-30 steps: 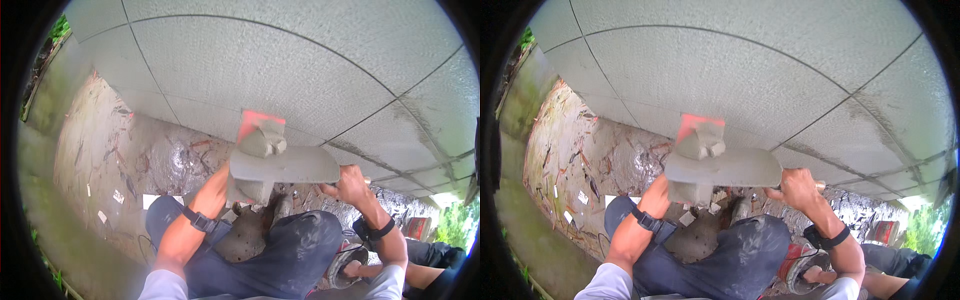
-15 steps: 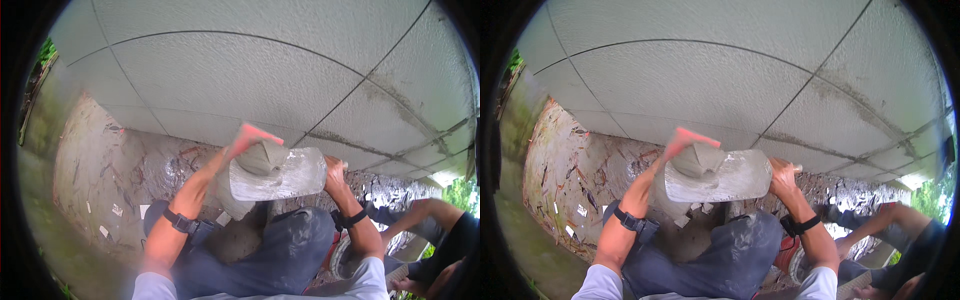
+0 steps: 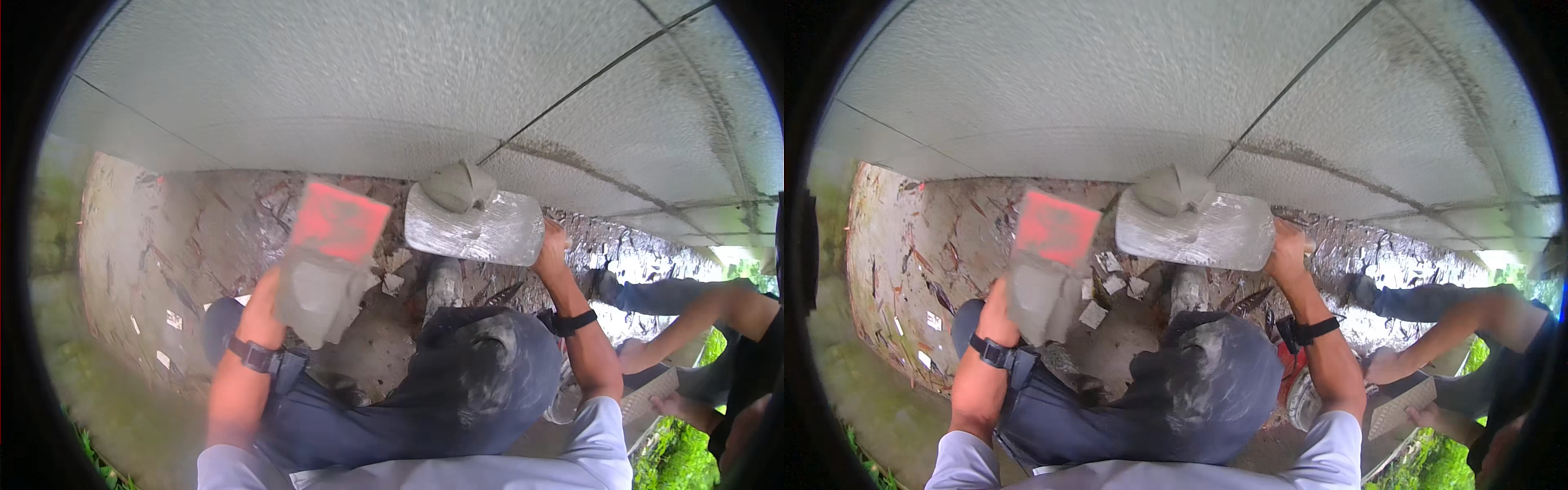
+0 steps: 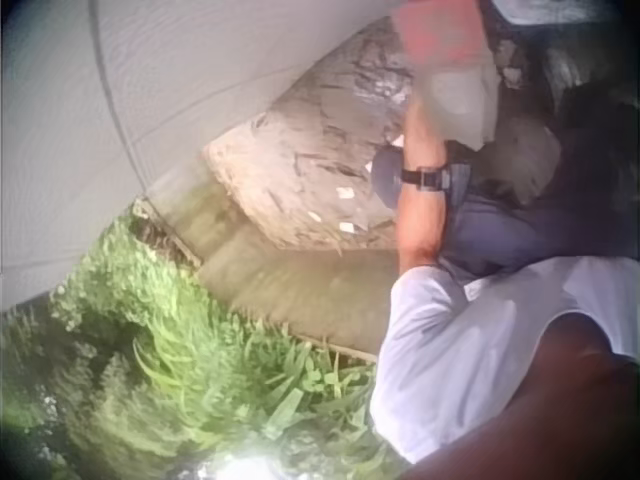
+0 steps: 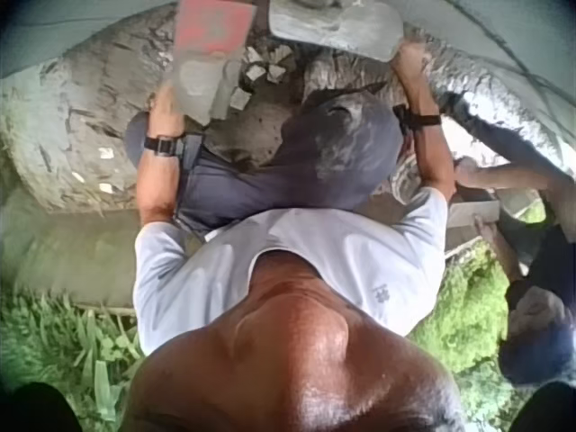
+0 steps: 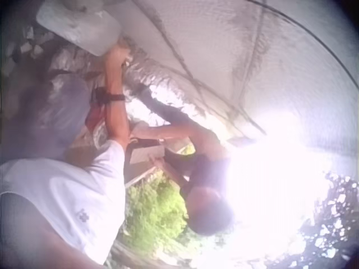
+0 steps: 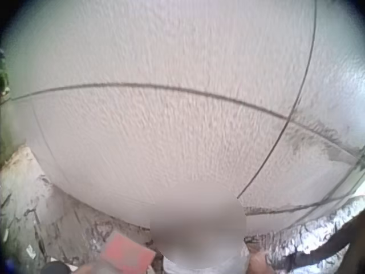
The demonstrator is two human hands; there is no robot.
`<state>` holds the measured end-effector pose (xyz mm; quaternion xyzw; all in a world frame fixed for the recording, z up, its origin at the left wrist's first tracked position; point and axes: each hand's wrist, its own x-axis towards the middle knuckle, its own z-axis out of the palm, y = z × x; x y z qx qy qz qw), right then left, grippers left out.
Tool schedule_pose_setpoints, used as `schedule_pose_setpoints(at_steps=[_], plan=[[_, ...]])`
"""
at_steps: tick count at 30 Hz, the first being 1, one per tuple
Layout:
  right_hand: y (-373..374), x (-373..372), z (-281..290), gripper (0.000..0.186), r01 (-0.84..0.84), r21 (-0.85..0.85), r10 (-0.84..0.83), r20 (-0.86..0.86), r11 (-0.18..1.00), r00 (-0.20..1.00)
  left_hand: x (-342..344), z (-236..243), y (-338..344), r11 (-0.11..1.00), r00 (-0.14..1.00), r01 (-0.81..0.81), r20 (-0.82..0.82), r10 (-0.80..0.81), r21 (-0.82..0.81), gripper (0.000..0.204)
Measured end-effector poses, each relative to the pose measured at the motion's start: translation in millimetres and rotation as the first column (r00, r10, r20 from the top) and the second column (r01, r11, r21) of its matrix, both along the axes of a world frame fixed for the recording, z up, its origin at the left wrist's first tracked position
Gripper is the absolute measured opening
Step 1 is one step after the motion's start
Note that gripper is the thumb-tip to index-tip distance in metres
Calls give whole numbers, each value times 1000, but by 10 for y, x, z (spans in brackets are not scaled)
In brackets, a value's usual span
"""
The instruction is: Applying mortar to an exterior wall and smoothing it with a trowel and float.
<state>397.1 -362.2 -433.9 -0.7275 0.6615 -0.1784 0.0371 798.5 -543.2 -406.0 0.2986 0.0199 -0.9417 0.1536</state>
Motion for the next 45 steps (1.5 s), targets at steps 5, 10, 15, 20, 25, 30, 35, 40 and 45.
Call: schedule_pose_setpoints(at_steps=[5, 10, 15, 20, 25, 30, 35, 40, 45], plan=[[447, -505, -993, 36, 80, 56, -70, -157, 995, 985, 461, -200, 496, 996, 999, 11, 37, -15, 90, 25], [374, -464, -1792, 51, 40, 283, -13, -96, 958, 995, 324, -71, 253, 995, 985, -38, 170, 22, 93, 25], [4, -506, -2113, 49, 157, 557, -97, -136, 815, 986, 554, -58, 524, 993, 967, -73, 251, 49, 88, 25], [-422, -802, -2200, 55, 214, 712, -204, -101, 669, 974, 553, -219, 654, 992, 954, -89, 295, 58, 93, 25], [-618, -731, -2162, 56, 170, 690, -197, -41, 703, 980, 552, -218, 648, 990, 926, -123, 366, 90, 69, 25], [-590, -644, -2021, 55, 203, 670, -258, -17, 714, 966, 493, -286, 626, 988, 897, -142, 429, 103, 58, 25], [-552, -549, -2034, 58, 201, 602, -174, -103, 773, 979, -250, -429, -163, 982, 854, -183, 502, 139, 40, 25], [-484, -437, -1425, 57, 244, 573, -175, -174, 783, 969, 546, -555, 477, 994, 972, -17, 229, 43, -112, 22], [-506, 281, -391, 41, -185, 406, 70, 280, 895, 957, 266, -1015, 227, 996, 991, -58, -115, 66, 73, 22]])
